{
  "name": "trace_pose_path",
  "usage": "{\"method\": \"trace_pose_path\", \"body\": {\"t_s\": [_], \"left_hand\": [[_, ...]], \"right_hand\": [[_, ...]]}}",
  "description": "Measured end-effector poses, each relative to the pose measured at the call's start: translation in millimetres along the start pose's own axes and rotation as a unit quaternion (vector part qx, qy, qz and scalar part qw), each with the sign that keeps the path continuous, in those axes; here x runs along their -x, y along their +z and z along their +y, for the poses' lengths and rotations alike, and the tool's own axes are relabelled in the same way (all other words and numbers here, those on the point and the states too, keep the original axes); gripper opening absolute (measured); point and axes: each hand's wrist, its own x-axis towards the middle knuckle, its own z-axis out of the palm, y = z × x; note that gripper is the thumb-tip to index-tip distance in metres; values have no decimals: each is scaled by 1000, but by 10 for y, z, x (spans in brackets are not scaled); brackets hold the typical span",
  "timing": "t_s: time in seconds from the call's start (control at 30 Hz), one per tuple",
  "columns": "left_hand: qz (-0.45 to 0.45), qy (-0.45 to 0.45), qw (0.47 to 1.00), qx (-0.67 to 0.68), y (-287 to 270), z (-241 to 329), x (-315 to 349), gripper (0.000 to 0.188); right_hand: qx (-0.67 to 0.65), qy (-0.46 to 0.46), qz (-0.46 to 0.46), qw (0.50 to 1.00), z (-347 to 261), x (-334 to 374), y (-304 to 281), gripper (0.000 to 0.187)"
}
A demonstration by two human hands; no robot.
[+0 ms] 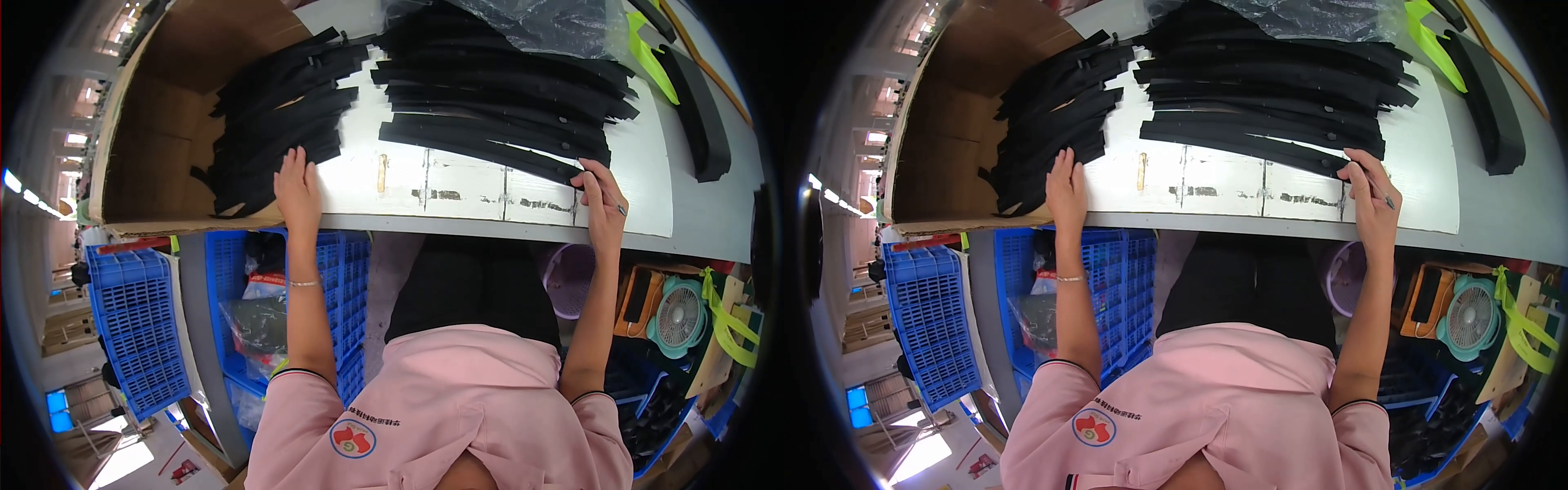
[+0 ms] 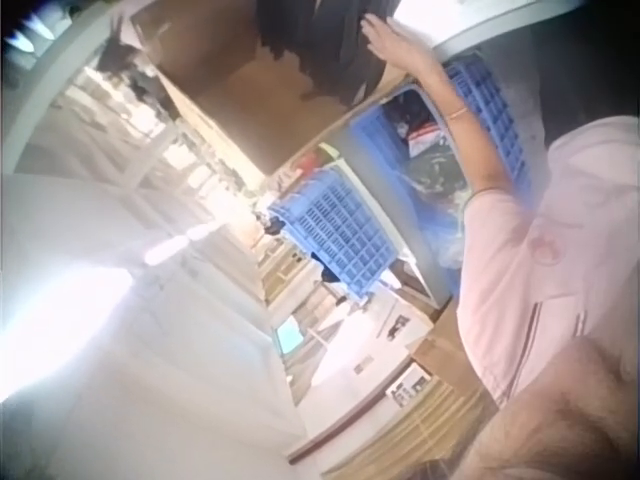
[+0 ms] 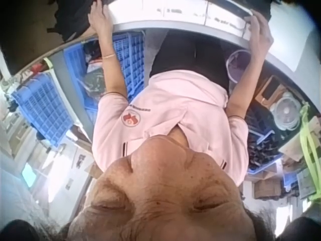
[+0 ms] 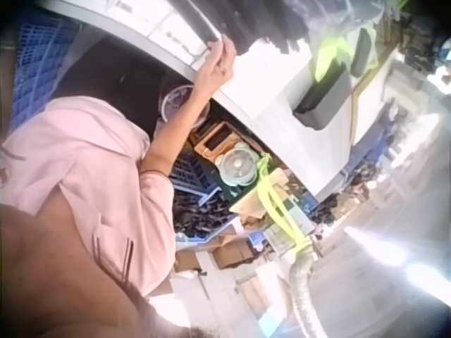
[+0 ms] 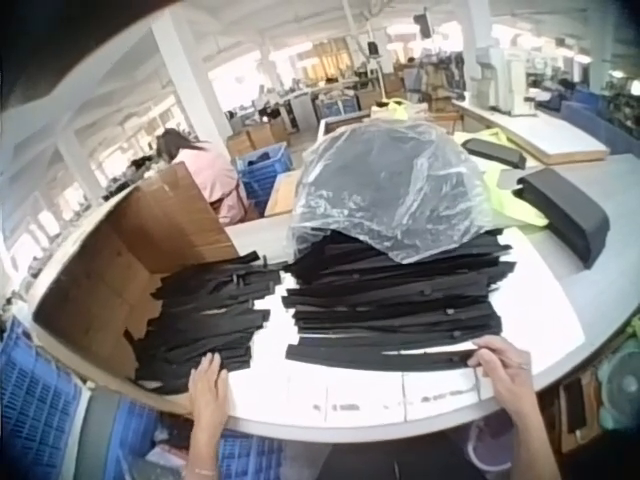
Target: Marking specific points on black zipper strips using a pen and a guidance template on a workbench.
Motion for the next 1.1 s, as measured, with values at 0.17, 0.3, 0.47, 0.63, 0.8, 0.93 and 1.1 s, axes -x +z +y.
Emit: {"method": "trace_pose_path", "body": {"t_s": [0.17,0.3,0.47,0.63,0.8,0.93,1.1], "left_hand": [[21,30,999,35,-42,189,359,42],[21,60,997,33,-82,123,337,42],[26,40,992,120,-107,324,343,42],[49,-10,983,174,-250,256,266,41],[82,30,994,73,-256,19,45,40],[45,33,997,48,-211,43,-337,57],[-134,7,991,-11,-197,118,-978,90]], "right_hand": [[16,10,3,1000,-33,-1,7,25],[15,7,-5,1000,-69,-27,29,26],[48,29,8,998,-86,-7,26,28],[48,34,10,998,-101,3,45,28],[39,32,9,999,-98,-6,41,28],[15,35,8,999,-84,-13,34,28],[22,30,9,999,-95,-9,14,28]]}}
